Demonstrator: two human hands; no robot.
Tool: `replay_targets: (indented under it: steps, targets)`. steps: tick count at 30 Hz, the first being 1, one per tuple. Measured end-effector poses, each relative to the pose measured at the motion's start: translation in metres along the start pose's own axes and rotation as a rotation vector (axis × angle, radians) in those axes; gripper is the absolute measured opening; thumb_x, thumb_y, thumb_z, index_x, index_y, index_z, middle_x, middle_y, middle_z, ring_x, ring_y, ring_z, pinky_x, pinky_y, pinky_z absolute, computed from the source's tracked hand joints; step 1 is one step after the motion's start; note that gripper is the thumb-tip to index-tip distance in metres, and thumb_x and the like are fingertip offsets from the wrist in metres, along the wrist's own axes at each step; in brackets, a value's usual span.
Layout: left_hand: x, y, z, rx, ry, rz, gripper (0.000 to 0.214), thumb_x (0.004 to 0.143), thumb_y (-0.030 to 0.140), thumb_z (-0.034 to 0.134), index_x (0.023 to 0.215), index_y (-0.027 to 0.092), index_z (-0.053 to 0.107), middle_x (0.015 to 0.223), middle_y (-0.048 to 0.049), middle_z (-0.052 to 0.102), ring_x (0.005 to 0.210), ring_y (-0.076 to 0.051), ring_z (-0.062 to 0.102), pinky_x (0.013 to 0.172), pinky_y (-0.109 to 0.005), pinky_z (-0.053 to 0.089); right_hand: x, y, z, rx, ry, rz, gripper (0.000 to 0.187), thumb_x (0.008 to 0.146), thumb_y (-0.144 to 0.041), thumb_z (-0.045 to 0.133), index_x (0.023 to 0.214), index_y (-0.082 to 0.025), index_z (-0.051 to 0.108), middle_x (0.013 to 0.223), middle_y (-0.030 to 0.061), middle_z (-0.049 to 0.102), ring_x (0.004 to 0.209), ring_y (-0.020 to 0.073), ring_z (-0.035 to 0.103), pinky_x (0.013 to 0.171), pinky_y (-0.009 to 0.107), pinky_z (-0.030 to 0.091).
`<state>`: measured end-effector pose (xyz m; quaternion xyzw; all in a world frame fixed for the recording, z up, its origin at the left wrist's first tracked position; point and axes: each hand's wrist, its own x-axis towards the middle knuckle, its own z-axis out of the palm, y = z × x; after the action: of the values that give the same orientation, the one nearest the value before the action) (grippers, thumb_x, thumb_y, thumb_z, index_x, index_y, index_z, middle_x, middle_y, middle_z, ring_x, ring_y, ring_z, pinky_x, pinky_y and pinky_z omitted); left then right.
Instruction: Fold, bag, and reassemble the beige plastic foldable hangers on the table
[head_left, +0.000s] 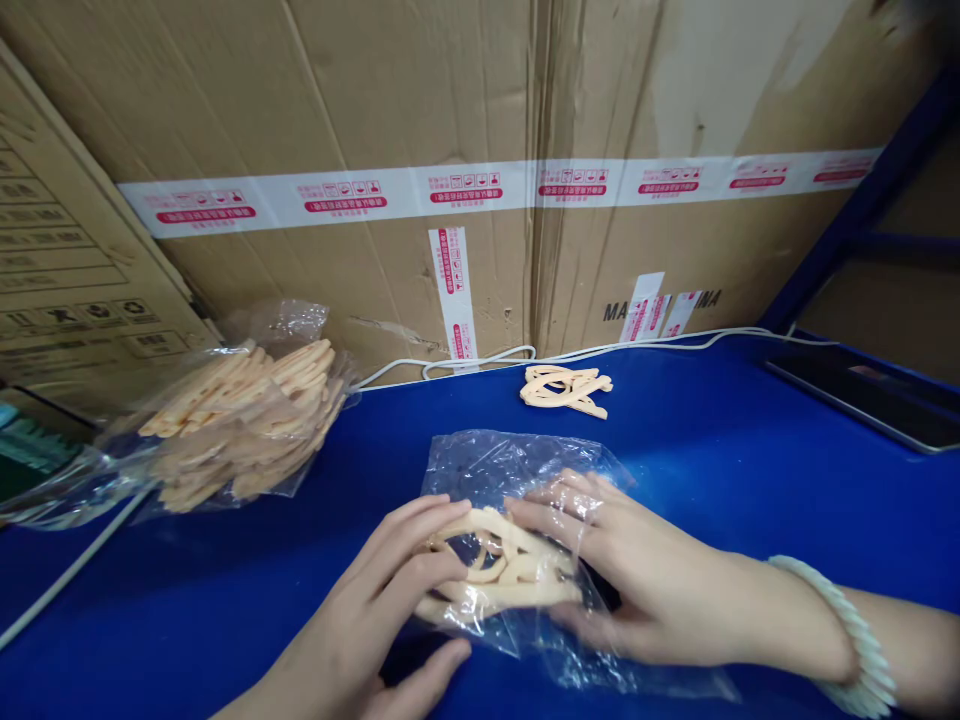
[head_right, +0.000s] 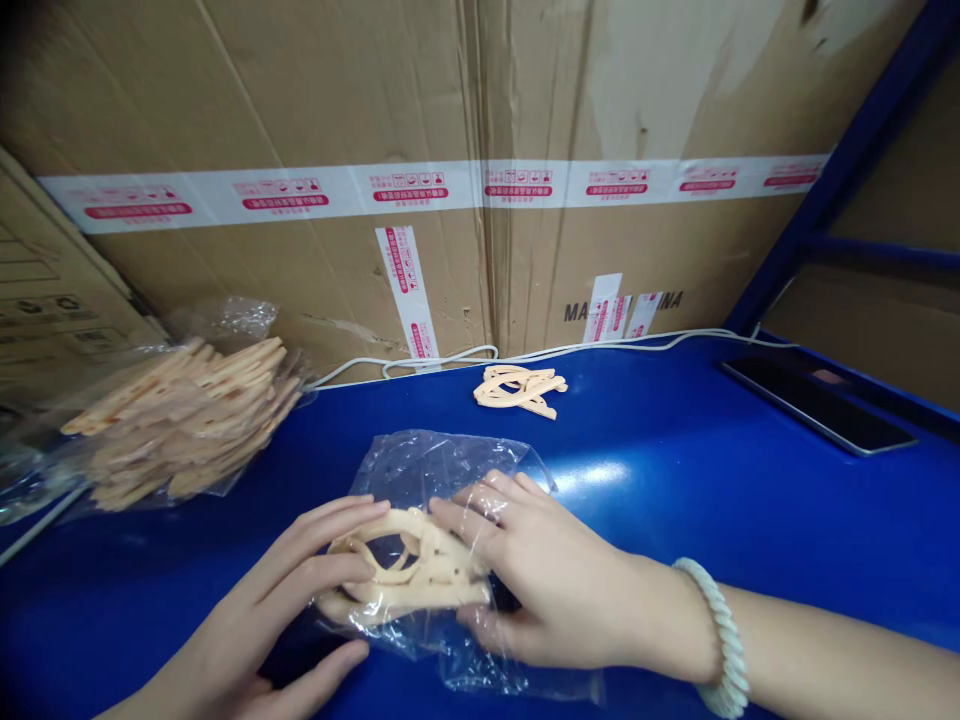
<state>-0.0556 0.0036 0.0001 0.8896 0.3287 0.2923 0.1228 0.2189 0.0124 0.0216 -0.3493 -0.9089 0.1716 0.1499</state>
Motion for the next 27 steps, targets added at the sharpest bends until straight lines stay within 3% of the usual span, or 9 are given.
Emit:
replay_targets:
  steps: [3,6,10,13,16,22,27]
  targets:
    - [0.0,-0.003,-0.003,-0.05,0.046,-0.106,0.038,0.086,0.019,0.057,0.123,0.028,0.051,0.144,-0.01,0.051,0.134,-0.03,0.047,0.109,-0.049,0.043,-0.001,0.0,0.007,-0.002,0.058,0.012,0.06,0.089,-0.024,0.053,0.146,-0.01,0.042,0.125,0.0207,0.06,0.113,0.0309,0.055,0.099,0.05,0.044]
    - [0.002,-0.011,-0.004,-0.07,0.115,-0.327,0.037,0.092,0.029,0.053,0.128,0.029,0.046,0.145,-0.0103,0.048,0.132,-0.03,0.05,0.107,-0.051,0.045,-0.003,0.001,0.01,-0.003,0.059,0.02,0.062,0.089,-0.021,0.052,0.149,-0.011,0.038,0.128,0.0209,0.059,0.116,0.0307,0.055,0.1,0.049,0.044]
    - [0.005,-0.018,-0.003,-0.162,0.055,-0.522,0.036,0.097,0.041,0.047,0.131,0.028,0.044,0.135,-0.0103,0.058,0.127,-0.029,0.055,0.105,-0.051,0.046,0.001,0.0,0.011,-0.031,0.053,-0.007,0.063,0.092,-0.029,0.056,0.152,-0.02,0.036,0.128,0.018,0.06,0.112,0.0308,0.057,0.095,0.048,0.048]
    - [0.007,-0.018,-0.003,-0.276,0.025,-0.525,0.034,0.098,0.042,0.046,0.128,0.028,0.044,0.125,-0.0091,0.066,0.123,-0.026,0.059,0.101,-0.045,0.05,0.006,-0.002,0.01,-0.018,0.076,-0.05,0.051,0.096,-0.018,0.043,0.146,-0.028,0.046,0.113,0.013,0.066,0.099,0.0257,0.061,0.086,0.041,0.052]
    - [0.008,-0.016,-0.004,-0.337,0.063,-0.536,0.032,0.097,0.039,0.048,0.126,0.027,0.045,0.115,-0.0079,0.071,0.112,-0.025,0.066,0.095,-0.041,0.053,0.008,-0.005,0.007,0.039,0.083,-0.071,0.051,0.097,-0.011,0.035,0.142,-0.027,0.051,0.105,0.0115,0.067,0.092,0.0223,0.062,0.083,0.036,0.053]
    - [0.011,-0.015,-0.004,-0.335,0.088,-0.526,0.031,0.092,0.03,0.054,0.121,0.025,0.047,0.104,-0.0058,0.074,0.098,-0.022,0.07,0.09,-0.038,0.053,0.002,-0.009,0.006,-0.014,0.031,-0.064,0.069,0.086,-0.01,0.047,0.152,-0.028,0.036,0.116,0.013,0.063,0.099,0.0256,0.062,0.086,0.04,0.055]
    - [0.011,-0.012,-0.003,-0.361,0.093,-0.493,0.029,0.093,0.029,0.052,0.121,0.026,0.045,0.101,-0.0036,0.073,0.092,-0.02,0.071,0.084,-0.033,0.056,0.002,-0.007,0.017,-0.012,0.032,-0.011,0.061,0.089,-0.012,0.044,0.145,-0.036,0.047,0.109,0.0091,0.065,0.091,0.0237,0.063,0.079,0.039,0.056]
